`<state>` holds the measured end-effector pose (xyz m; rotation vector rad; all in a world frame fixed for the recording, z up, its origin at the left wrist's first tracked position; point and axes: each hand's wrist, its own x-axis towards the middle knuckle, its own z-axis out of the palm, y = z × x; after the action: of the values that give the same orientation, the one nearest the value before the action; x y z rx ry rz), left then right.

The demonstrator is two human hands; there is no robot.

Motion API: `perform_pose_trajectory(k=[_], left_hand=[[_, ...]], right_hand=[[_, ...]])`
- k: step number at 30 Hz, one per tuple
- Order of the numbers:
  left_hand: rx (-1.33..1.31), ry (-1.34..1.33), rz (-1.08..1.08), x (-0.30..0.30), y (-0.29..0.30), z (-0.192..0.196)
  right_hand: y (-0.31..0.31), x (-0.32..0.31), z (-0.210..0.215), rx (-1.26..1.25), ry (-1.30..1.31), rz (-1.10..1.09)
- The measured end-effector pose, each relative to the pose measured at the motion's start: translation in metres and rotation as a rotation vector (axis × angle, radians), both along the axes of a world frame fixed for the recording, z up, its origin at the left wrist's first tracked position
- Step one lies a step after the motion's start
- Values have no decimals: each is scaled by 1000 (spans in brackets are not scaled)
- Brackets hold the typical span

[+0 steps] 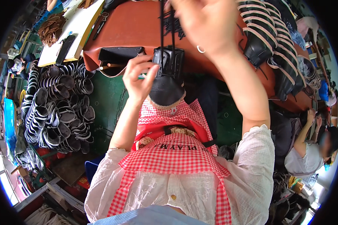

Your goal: The person is lacing up black leather boots at a workbench in a shoe factory.

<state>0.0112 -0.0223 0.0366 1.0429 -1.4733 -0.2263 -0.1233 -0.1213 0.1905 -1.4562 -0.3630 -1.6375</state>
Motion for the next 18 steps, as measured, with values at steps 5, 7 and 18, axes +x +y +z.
perform_pose_trajectory(k=[5, 7, 18], left_hand=[[62, -340, 86, -24, -12, 7], [160, -488, 129, -16, -12, -6], [835, -249, -367, 10, -2, -36]], right_hand=[[48, -17, -5, 6, 486, -670], [45, -27, -10, 347, 610, -612], [8, -34, -49, -191, 229, -552]])
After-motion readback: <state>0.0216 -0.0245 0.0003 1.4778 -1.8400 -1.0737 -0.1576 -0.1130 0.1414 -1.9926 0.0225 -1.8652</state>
